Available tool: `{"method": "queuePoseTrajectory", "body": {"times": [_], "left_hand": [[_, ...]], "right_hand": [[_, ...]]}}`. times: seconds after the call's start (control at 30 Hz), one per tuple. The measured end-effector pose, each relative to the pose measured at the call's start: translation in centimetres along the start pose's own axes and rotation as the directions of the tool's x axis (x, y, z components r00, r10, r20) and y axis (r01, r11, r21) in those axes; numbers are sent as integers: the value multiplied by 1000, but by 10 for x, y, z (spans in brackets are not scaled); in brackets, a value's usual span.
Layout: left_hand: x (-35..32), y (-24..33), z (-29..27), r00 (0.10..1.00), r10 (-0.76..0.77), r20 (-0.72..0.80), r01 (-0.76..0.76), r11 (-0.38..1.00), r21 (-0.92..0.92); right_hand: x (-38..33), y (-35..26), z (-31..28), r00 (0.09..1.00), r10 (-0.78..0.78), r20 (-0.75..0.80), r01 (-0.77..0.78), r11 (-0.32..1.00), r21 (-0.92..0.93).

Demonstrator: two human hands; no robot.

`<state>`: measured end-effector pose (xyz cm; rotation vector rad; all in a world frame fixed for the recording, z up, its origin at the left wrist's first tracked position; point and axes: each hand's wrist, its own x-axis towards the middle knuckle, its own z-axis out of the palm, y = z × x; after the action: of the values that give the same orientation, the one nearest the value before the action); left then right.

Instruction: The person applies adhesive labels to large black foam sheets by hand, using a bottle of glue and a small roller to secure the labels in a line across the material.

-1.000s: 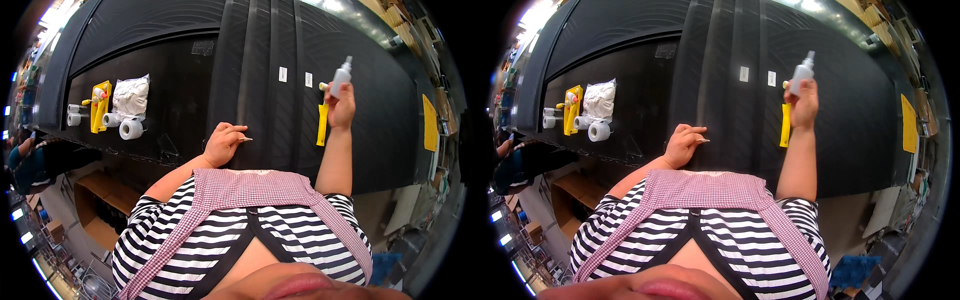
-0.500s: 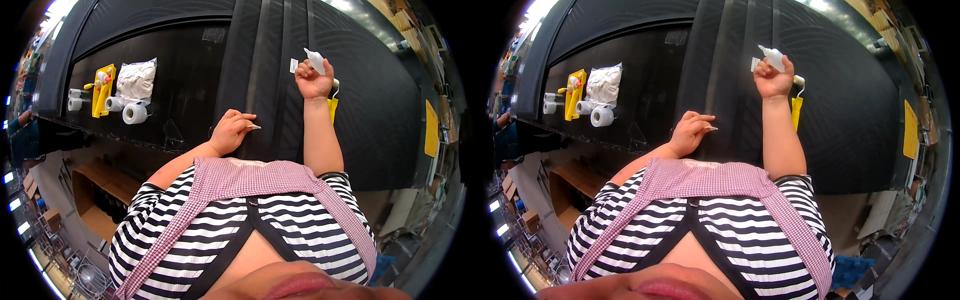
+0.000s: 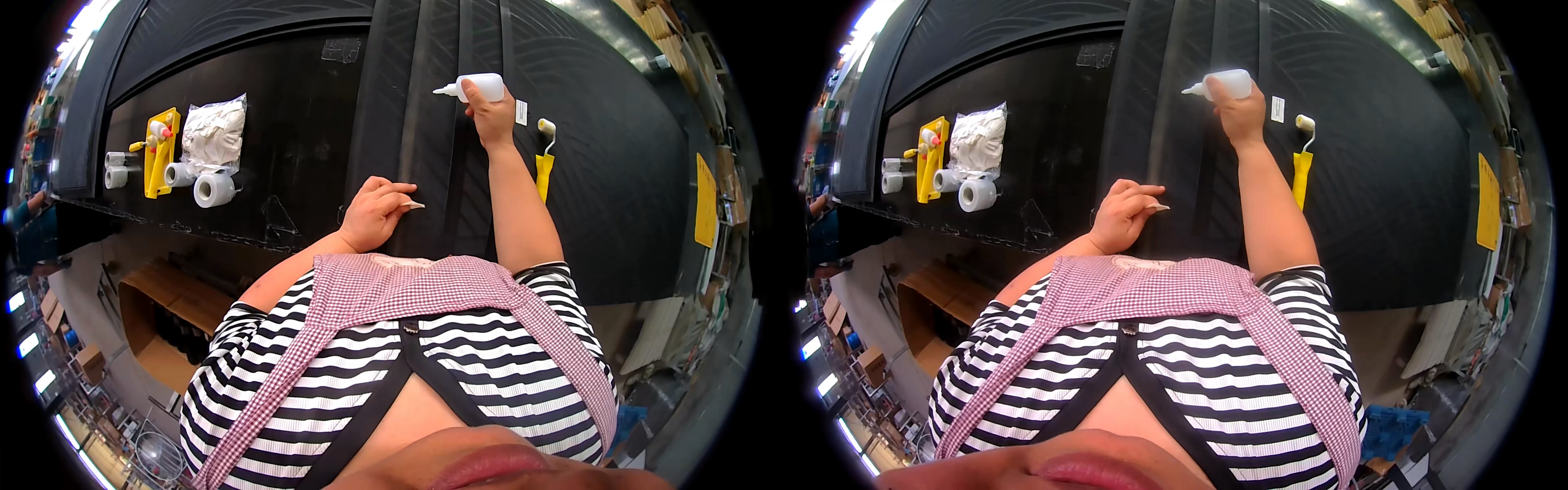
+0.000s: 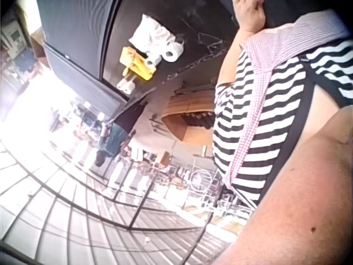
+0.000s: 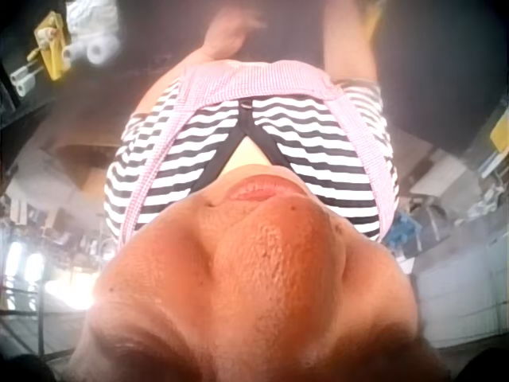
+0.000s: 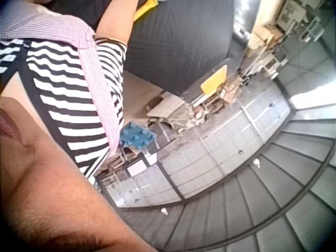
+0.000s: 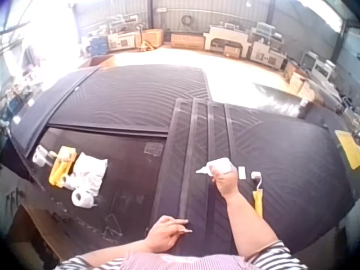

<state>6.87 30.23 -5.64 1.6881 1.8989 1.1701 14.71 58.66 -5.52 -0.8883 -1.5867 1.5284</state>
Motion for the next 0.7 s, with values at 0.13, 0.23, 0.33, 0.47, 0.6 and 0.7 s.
{"method": "queuePoseTrajectory", "body": {"times": [0.13, 0.23, 0.33, 0.47, 0.6, 0.7], "left_hand": [[1, 0, 0, 1000, 3, -6, -4, 1000, -10], [1, 0, 0, 1000, -2, -4, 2, 1000, -6], [0, 0, -1, 1000, -13, 12, 14, 1000, -18], [1, -3, -1, 1000, -1, 15, 1, 1000, -9], [0, 0, 1, 1000, -5, -15, 4, 1000, -24], [0, 0, 0, 1000, 4, -14, -5, 1000, -20]], "right_hand": [[15, 16, 4, 986, -154, -58, 139, 968, -211], [18, 18, 8, 989, -133, -67, 113, 962, -250], [20, 21, 10, 987, -145, -66, 126, 963, -238], [19, 19, 12, 989, -132, -65, 115, 968, -224], [19, 24, 13, 990, -121, -75, 106, 979, -176], [20, 25, 12, 990, -126, -66, 111, 975, -191]]}}
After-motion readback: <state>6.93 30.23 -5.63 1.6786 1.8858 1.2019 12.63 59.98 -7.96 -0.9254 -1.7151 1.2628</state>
